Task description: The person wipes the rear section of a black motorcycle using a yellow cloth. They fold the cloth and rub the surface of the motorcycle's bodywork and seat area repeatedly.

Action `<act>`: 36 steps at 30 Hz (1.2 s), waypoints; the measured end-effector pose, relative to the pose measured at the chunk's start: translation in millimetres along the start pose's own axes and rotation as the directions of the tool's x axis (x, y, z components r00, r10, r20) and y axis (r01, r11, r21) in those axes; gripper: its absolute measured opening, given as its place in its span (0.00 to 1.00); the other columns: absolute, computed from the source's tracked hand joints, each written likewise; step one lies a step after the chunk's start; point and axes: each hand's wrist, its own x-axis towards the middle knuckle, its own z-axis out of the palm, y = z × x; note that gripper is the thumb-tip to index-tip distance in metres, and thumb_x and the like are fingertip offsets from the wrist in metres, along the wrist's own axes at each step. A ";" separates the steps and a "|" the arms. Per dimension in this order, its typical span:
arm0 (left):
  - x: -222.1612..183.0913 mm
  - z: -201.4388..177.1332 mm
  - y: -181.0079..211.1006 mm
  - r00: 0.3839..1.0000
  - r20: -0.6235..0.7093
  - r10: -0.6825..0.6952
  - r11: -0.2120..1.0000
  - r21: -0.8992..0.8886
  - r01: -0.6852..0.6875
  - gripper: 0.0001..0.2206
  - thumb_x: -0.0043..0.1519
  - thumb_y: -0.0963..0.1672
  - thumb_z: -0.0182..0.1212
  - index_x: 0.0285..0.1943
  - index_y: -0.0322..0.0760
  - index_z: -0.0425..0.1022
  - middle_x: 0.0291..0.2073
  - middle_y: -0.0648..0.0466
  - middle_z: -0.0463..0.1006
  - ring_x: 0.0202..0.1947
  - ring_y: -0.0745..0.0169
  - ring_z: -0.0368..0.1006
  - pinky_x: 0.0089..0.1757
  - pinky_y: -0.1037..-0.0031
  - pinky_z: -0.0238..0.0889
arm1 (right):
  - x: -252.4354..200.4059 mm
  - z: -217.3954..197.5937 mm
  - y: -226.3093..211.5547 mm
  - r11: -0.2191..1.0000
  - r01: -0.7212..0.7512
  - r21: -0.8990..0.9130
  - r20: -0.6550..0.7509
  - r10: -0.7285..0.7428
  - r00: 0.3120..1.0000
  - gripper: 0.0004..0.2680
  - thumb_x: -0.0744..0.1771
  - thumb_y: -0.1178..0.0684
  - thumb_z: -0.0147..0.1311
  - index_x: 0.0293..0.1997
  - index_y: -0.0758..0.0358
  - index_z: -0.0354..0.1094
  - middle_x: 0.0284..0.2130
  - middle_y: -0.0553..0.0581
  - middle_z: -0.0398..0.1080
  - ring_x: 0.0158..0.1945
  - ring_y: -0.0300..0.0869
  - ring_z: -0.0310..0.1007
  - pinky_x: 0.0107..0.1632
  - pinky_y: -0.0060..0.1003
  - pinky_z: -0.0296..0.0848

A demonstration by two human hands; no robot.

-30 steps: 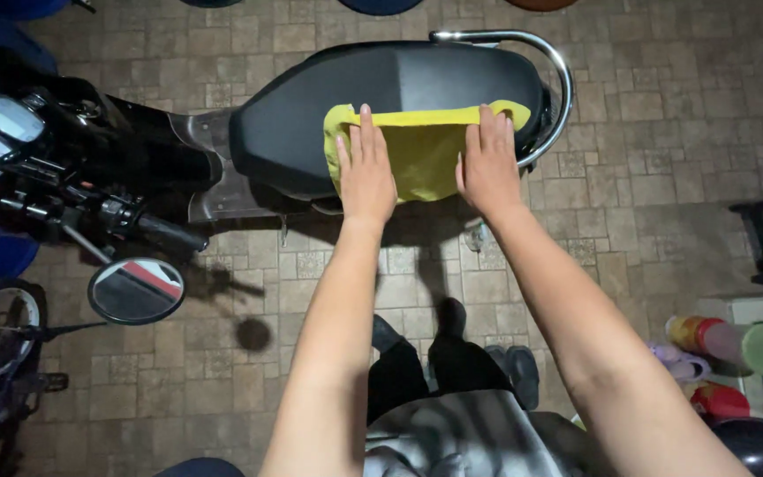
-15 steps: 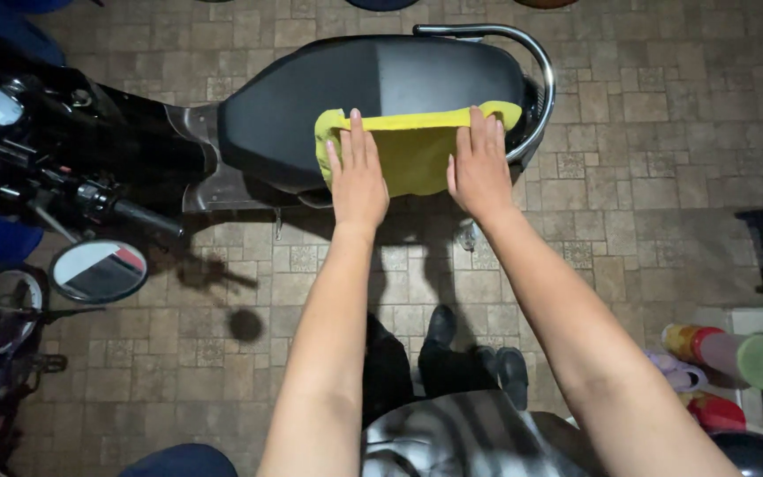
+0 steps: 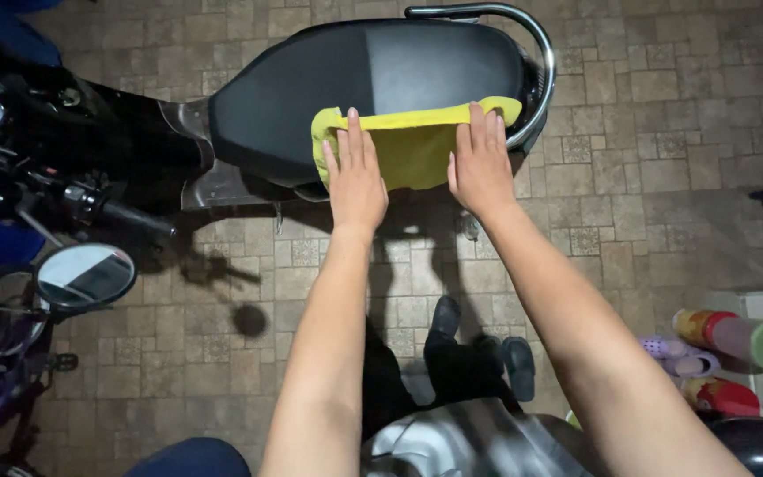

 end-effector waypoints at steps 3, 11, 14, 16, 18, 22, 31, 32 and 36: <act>0.6 14.3 -6.9 1.000 0.010 0.005 1.000 0.021 -0.006 0.31 0.66 0.43 0.57 0.78 0.30 0.53 0.80 0.40 0.31 0.79 0.42 0.43 0.71 0.45 0.25 | -3.4 3.9 -10.1 1.000 -0.015 0.007 0.000 0.015 1.000 0.17 0.69 0.54 0.51 0.64 0.74 0.61 0.71 0.76 0.50 0.72 0.71 0.52 0.75 0.57 0.41; 12.9 65.5 -23.2 0.993 -0.107 0.049 0.997 0.057 -0.043 0.34 0.62 0.42 0.58 0.79 0.27 0.52 0.79 0.40 0.33 0.78 0.41 0.45 0.71 0.44 0.31 | -3.2 32.7 -20.5 1.000 -0.016 -0.002 0.009 0.016 1.000 0.20 0.68 0.55 0.55 0.64 0.79 0.58 0.71 0.78 0.47 0.70 0.74 0.50 0.75 0.62 0.43; 23.7 92.9 -29.0 0.980 -0.186 0.074 0.991 0.128 -0.050 0.37 0.59 0.44 0.60 0.79 0.27 0.53 0.79 0.40 0.32 0.78 0.41 0.45 0.71 0.44 0.34 | 0.9 46.9 -19.7 1.000 0.014 0.020 0.017 -0.014 1.000 0.20 0.68 0.57 0.58 0.63 0.82 0.55 0.69 0.79 0.46 0.69 0.77 0.49 0.73 0.66 0.47; 30.8 108.1 -32.0 0.982 -0.174 0.074 0.988 0.147 -0.049 0.39 0.59 0.45 0.62 0.80 0.28 0.52 0.79 0.39 0.28 0.79 0.41 0.43 0.72 0.44 0.33 | 3.5 58.4 -17.9 0.999 0.031 0.022 0.001 -0.031 1.000 0.20 0.68 0.58 0.59 0.61 0.82 0.55 0.69 0.80 0.46 0.69 0.76 0.49 0.72 0.67 0.49; 39.2 122.2 -33.4 0.966 -0.245 0.087 0.988 0.143 -0.053 0.35 0.63 0.44 0.59 0.80 0.27 0.53 0.79 0.41 0.27 0.79 0.42 0.44 0.72 0.43 0.32 | 7.1 69.4 -13.7 0.999 0.030 0.020 0.005 -0.030 1.000 0.19 0.69 0.58 0.59 0.62 0.83 0.55 0.68 0.80 0.44 0.69 0.77 0.48 0.73 0.68 0.48; 54.1 150.1 -34.9 0.947 -0.309 0.085 0.983 0.178 -0.030 0.37 0.68 0.52 0.62 0.81 0.28 0.52 0.79 0.41 0.27 0.79 0.40 0.46 0.72 0.43 0.33 | 16.0 113.0 0.6 1.000 -0.008 0.022 -0.015 0.008 1.000 0.17 0.72 0.54 0.57 0.63 0.79 0.56 0.73 0.76 0.37 0.75 0.73 0.39 0.75 0.66 0.42; 80.6 231.6 -15.8 0.760 -0.649 0.039 0.988 0.141 0.070 0.32 0.74 0.59 0.57 0.74 0.31 0.67 0.80 0.35 0.23 0.82 0.40 0.36 0.75 0.38 0.28 | 22.5 204.5 20.6 0.992 -0.043 -0.122 -0.324 0.001 0.946 0.23 0.77 0.45 0.60 0.71 0.82 0.59 0.73 0.76 0.33 0.76 0.68 0.28 0.76 0.66 0.40; 80.1 240.4 -12.6 0.724 -0.689 0.036 0.993 0.106 0.052 0.32 0.66 0.57 0.63 0.70 0.30 0.70 0.80 0.36 0.26 0.77 0.41 0.51 0.75 0.38 0.29 | 21.4 217.9 23.9 0.992 -0.066 -0.111 -0.358 0.022 0.933 0.25 0.73 0.45 0.59 0.70 0.84 0.58 0.75 0.72 0.27 0.78 0.67 0.24 0.78 0.68 0.41; 74.3 289.2 -5.6 0.635 -0.771 0.049 0.998 0.056 -0.009 0.17 0.58 0.48 0.66 0.51 0.32 0.76 0.79 0.31 0.30 0.79 0.31 0.48 0.73 0.25 0.28 | 6.3 243.0 23.3 0.986 -0.167 -0.008 -0.291 0.158 0.944 0.36 0.68 0.48 0.62 0.77 0.82 0.39 0.74 0.70 0.31 0.77 0.71 0.28 0.78 0.71 0.35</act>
